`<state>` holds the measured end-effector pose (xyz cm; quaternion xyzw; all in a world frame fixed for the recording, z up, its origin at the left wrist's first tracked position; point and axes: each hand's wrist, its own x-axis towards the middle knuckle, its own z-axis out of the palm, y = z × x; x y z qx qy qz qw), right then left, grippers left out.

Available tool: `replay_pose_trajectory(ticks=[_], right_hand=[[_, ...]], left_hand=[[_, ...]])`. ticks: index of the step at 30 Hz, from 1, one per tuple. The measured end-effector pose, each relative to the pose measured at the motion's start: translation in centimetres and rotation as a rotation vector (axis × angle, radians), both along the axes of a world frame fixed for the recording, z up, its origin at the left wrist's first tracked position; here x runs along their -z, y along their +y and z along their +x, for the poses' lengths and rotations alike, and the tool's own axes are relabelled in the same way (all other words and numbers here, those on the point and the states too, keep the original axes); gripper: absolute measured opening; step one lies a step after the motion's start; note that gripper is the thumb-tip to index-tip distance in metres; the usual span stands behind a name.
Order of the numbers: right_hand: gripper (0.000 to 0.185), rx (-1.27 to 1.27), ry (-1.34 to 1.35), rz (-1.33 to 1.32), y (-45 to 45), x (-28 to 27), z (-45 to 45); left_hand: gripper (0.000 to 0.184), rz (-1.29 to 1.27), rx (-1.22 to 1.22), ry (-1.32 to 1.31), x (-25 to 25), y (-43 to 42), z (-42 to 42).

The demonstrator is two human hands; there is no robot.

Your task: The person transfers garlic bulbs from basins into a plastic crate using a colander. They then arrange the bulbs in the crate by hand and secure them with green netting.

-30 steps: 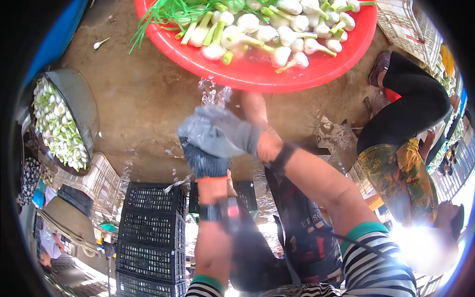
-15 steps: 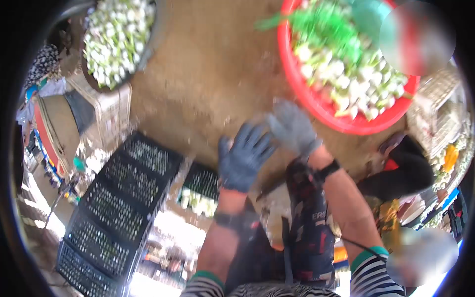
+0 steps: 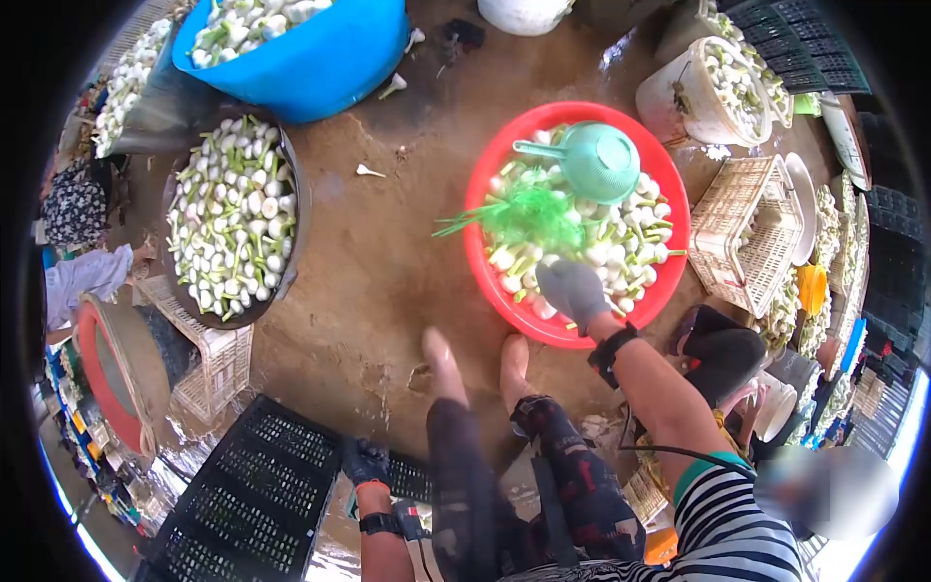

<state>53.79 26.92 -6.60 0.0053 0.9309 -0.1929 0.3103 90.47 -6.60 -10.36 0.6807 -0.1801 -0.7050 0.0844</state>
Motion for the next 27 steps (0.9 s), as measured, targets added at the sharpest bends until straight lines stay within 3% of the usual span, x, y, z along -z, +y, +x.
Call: replay_pose_trajectory(ticks=[1,2,4,5,6,8,10,14,17,18,21,22,24,27], right_hand=[[0.032,-0.034,-0.019,-0.014,-0.7,1.0,-1.0],[0.03,-0.063,-0.044,-0.029,-1.4,2.3,-1.5],[0.027,-0.256,0.309,-0.07,-2.7,5.5,-2.2],[0.028,-0.348,0.499,-0.085,-3.5,7.4,-3.2],[0.029,-0.368,0.522,-0.03,-4.8,8.7,-3.9],[0.033,-0.394,0.43,0.021,-8.3,9.5,-5.6],[0.033,-0.487,0.48,0.003,-10.7,11.7,-7.1],[0.029,-0.846,0.349,0.167,-15.4,14.9,-9.2],[0.025,-0.826,0.321,0.19,-16.5,18.7,-9.2],[0.025,-0.849,0.171,0.255,-16.6,18.0,-9.6],[0.022,-0.659,0.197,0.134,-16.7,18.1,-9.9],[0.018,-0.592,0.364,0.044,-16.4,18.1,-9.5],[0.017,-0.553,0.408,-0.018,-15.5,17.5,-8.9],[0.02,-0.55,0.369,-0.11,-14.6,16.2,-8.3]], left_hand=[[0.018,0.032,-0.014,0.051,0.5,-0.2,-1.2],[0.018,0.007,0.154,0.005,1.8,-0.5,-2.3],[0.019,-0.033,0.503,-0.073,5.6,-1.3,-5.9],[0.012,-0.007,0.529,-0.062,8.0,-1.7,-8.9],[0.008,0.037,0.545,-0.085,8.9,-1.2,-10.8],[0.032,0.06,0.57,-0.127,10.4,0.1,-16.9],[0.038,0.084,0.741,-0.122,13.9,0.6,-22.0],[0.038,0.16,0.778,-0.026,18.1,3.0,-30.9],[0.038,0.205,0.787,-0.04,20.2,4.0,-34.5],[0.038,0.228,0.795,-0.052,20.6,4.2,-35.3],[0.037,0.243,0.809,0.001,19.8,4.9,-35.5],[0.036,0.236,0.81,0.038,19.2,5.3,-35.5],[0.033,0.083,0.862,0.235,18.5,6.9,-35.1],[0.022,-0.385,1.289,0.265,19.7,9.0,-35.6]])
